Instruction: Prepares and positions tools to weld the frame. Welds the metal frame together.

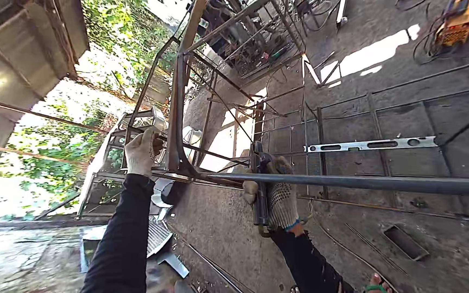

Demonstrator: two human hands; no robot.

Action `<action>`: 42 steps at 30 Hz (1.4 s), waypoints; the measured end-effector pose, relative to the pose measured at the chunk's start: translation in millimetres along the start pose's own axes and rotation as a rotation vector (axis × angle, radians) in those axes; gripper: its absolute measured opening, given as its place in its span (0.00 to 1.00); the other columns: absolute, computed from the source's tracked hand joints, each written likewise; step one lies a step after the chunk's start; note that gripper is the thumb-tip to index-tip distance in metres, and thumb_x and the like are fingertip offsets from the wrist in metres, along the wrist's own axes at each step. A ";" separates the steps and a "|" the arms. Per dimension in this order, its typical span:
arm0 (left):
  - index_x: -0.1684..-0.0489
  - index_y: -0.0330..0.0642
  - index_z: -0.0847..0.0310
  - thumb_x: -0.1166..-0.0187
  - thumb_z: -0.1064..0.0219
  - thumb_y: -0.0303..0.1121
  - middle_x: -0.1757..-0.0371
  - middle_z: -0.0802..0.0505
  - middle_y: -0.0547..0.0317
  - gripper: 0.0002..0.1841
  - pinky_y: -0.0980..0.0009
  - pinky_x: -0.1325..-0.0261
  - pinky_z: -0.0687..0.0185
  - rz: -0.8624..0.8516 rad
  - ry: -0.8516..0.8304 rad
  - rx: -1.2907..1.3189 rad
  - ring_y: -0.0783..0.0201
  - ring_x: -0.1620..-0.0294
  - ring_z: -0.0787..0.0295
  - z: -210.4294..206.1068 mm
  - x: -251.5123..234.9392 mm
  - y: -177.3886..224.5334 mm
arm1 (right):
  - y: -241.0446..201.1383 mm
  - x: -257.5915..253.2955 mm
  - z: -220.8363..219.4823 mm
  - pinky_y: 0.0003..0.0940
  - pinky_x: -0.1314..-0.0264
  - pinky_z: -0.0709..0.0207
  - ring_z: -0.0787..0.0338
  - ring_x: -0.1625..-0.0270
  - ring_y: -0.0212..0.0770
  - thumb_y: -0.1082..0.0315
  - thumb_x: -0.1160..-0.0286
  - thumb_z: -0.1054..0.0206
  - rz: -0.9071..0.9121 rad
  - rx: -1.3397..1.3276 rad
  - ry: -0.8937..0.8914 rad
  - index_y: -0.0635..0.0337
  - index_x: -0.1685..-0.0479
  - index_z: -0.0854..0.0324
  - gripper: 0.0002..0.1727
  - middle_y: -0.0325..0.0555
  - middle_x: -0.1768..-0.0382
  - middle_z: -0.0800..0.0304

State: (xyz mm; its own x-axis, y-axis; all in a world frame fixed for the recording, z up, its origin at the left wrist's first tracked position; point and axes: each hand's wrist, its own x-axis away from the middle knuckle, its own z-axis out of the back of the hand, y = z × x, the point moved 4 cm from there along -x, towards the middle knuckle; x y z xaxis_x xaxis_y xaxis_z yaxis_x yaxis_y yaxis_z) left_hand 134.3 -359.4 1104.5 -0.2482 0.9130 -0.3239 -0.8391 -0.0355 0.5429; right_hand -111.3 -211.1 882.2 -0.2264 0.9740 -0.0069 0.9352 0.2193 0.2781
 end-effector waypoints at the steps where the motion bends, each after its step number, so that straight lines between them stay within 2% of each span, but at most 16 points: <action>1: 0.48 0.43 0.11 0.10 0.42 0.54 0.63 0.04 0.61 0.23 0.65 0.56 0.07 0.004 0.009 0.009 0.68 0.66 0.06 0.5 -1.6 -1.8 | 1.2 0.9 -2.7 0.34 0.79 0.16 0.12 0.78 0.42 0.30 0.14 0.66 -0.012 0.016 -0.019 0.59 0.53 0.20 0.42 0.49 0.76 0.14; 4: 0.51 0.44 0.10 0.11 0.43 0.55 0.63 0.04 0.61 0.24 0.65 0.57 0.08 0.008 0.032 -0.010 0.68 0.66 0.06 0.9 -3.2 -2.7 | 0.4 4.5 -17.6 0.29 0.76 0.16 0.12 0.76 0.37 0.33 0.11 0.67 0.018 0.067 -0.033 0.59 0.53 0.21 0.39 0.46 0.75 0.15; 8: 0.52 0.46 0.10 0.12 0.42 0.57 0.64 0.06 0.61 0.24 0.62 0.59 0.12 -0.016 0.056 -0.052 0.67 0.68 0.10 2.2 -3.8 -3.2 | 3.2 -6.4 -10.1 0.33 0.80 0.16 0.11 0.78 0.42 0.35 0.10 0.65 0.046 0.021 0.012 0.60 0.47 0.22 0.37 0.51 0.72 0.13; 11: 0.50 0.44 0.10 0.11 0.44 0.57 0.62 0.05 0.57 0.25 0.59 0.57 0.10 -0.007 0.053 -0.065 0.64 0.67 0.09 2.8 -2.8 -1.6 | 7.5 2.9 -5.4 0.29 0.72 0.14 0.09 0.72 0.36 0.37 0.09 0.58 0.087 0.082 -0.010 0.53 0.45 0.18 0.32 0.44 0.69 0.10; 13: 0.48 0.41 0.11 0.10 0.43 0.54 0.62 0.06 0.54 0.25 0.58 0.57 0.10 -0.003 0.048 -0.042 0.63 0.67 0.08 2.9 -2.5 0.5 | 6.4 -2.8 -12.7 0.31 0.78 0.16 0.11 0.77 0.38 0.37 0.09 0.63 0.106 0.101 -0.017 0.56 0.46 0.21 0.34 0.46 0.73 0.12; 16: 0.52 0.40 0.09 0.10 0.41 0.53 0.66 0.05 0.54 0.24 0.58 0.59 0.08 -0.039 0.051 -0.037 0.62 0.69 0.08 5.2 -8.2 -3.1 | 5.8 -5.0 -19.4 0.36 0.80 0.13 0.12 0.80 0.43 0.52 0.08 0.53 0.274 0.196 -0.035 0.61 0.25 0.35 0.25 0.53 0.70 0.12; 17: 0.53 0.40 0.09 0.10 0.41 0.52 0.67 0.05 0.55 0.23 0.59 0.59 0.09 -0.043 0.045 -0.040 0.63 0.69 0.08 5.4 -10.1 -4.8 | 5.7 -4.3 -20.8 0.36 0.80 0.14 0.13 0.80 0.42 0.56 0.11 0.48 0.312 0.236 -0.035 0.57 0.11 0.49 0.32 0.52 0.69 0.14; 19: 0.54 0.40 0.09 0.10 0.41 0.51 0.68 0.05 0.57 0.23 0.62 0.61 0.09 -0.036 0.046 -0.046 0.64 0.70 0.08 5.3 -11.3 -6.1 | 5.5 -4.8 -21.5 0.36 0.81 0.14 0.14 0.81 0.41 0.59 0.16 0.40 0.342 0.239 -0.037 0.50 0.04 0.65 0.45 0.51 0.70 0.15; 22: 0.53 0.40 0.09 0.08 0.43 0.49 0.68 0.04 0.60 0.22 0.66 0.60 0.09 -0.015 0.042 -0.066 0.67 0.70 0.08 3.2 -4.1 2.6 | 9.4 -6.0 -14.5 0.37 0.82 0.15 0.15 0.82 0.42 0.60 0.17 0.40 0.322 0.256 -0.021 0.48 0.03 0.68 0.47 0.51 0.71 0.17; 25: 0.55 0.40 0.09 0.08 0.43 0.48 0.69 0.05 0.62 0.21 0.69 0.62 0.10 -0.006 0.043 -0.069 0.69 0.71 0.08 0.6 2.3 9.5 | 10.0 -5.2 -16.2 0.36 0.83 0.16 0.16 0.81 0.41 0.67 0.32 0.27 0.390 0.350 0.067 0.53 0.03 0.62 0.56 0.53 0.64 0.15; 26: 0.55 0.40 0.10 0.08 0.43 0.47 0.69 0.05 0.62 0.21 0.69 0.63 0.10 -0.007 0.040 -0.059 0.70 0.71 0.09 0.0 3.6 10.7 | 8.6 -4.0 -18.2 0.35 0.82 0.15 0.15 0.79 0.40 0.65 0.41 0.19 0.456 0.424 0.107 0.57 0.04 0.57 0.61 0.53 0.59 0.13; 28: 0.55 0.40 0.10 0.08 0.43 0.46 0.70 0.05 0.62 0.20 0.70 0.65 0.10 -0.013 0.037 -0.054 0.70 0.73 0.09 -0.5 4.2 11.4 | 6.2 -1.5 -19.3 0.31 0.73 0.12 0.12 0.69 0.35 0.49 0.50 0.12 0.570 0.603 0.155 0.60 0.05 0.52 0.68 0.48 0.47 0.12; 29: 0.56 0.40 0.10 0.08 0.43 0.46 0.71 0.06 0.62 0.20 0.70 0.66 0.11 -0.020 0.041 -0.055 0.70 0.73 0.09 -0.4 3.7 10.6 | 6.1 -1.0 -18.1 0.31 0.72 0.12 0.11 0.68 0.35 0.49 0.49 0.12 0.562 0.595 0.154 0.59 0.05 0.52 0.67 0.47 0.47 0.11; 31: 0.56 0.40 0.10 0.08 0.43 0.46 0.71 0.05 0.62 0.21 0.69 0.66 0.10 -0.029 0.046 -0.045 0.69 0.74 0.09 -0.5 1.0 7.2 | 7.8 -4.2 -12.9 0.34 0.82 0.16 0.15 0.79 0.40 0.66 0.34 0.25 0.446 0.397 0.119 0.54 0.03 0.59 0.57 0.52 0.62 0.13; 34: 0.55 0.39 0.09 0.08 0.43 0.46 0.70 0.05 0.60 0.21 0.68 0.64 0.10 -0.026 0.044 -0.035 0.68 0.72 0.09 -0.5 1.6 5.3 | 10.0 -10.8 -0.9 0.37 0.84 0.17 0.17 0.83 0.42 0.67 0.19 0.43 0.350 0.234 0.099 0.46 0.03 0.63 0.45 0.52 0.69 0.17; 42: 0.55 0.40 0.10 0.07 0.44 0.46 0.71 0.05 0.61 0.21 0.69 0.66 0.10 -0.036 0.041 -0.029 0.69 0.73 0.09 -0.9 0.3 3.4 | 9.9 -23.3 -8.3 0.38 0.83 0.15 0.14 0.82 0.44 0.64 0.21 0.36 0.350 0.293 0.121 0.49 0.03 0.59 0.46 0.54 0.69 0.14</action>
State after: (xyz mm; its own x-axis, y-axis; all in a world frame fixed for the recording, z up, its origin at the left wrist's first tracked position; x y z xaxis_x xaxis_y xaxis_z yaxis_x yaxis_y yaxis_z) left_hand 130.9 -359.5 1105.6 -0.2364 0.8965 -0.3747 -0.8612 -0.0147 0.5080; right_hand -99.0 -232.0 893.1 0.1023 0.9825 0.1559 0.9945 -0.0973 -0.0396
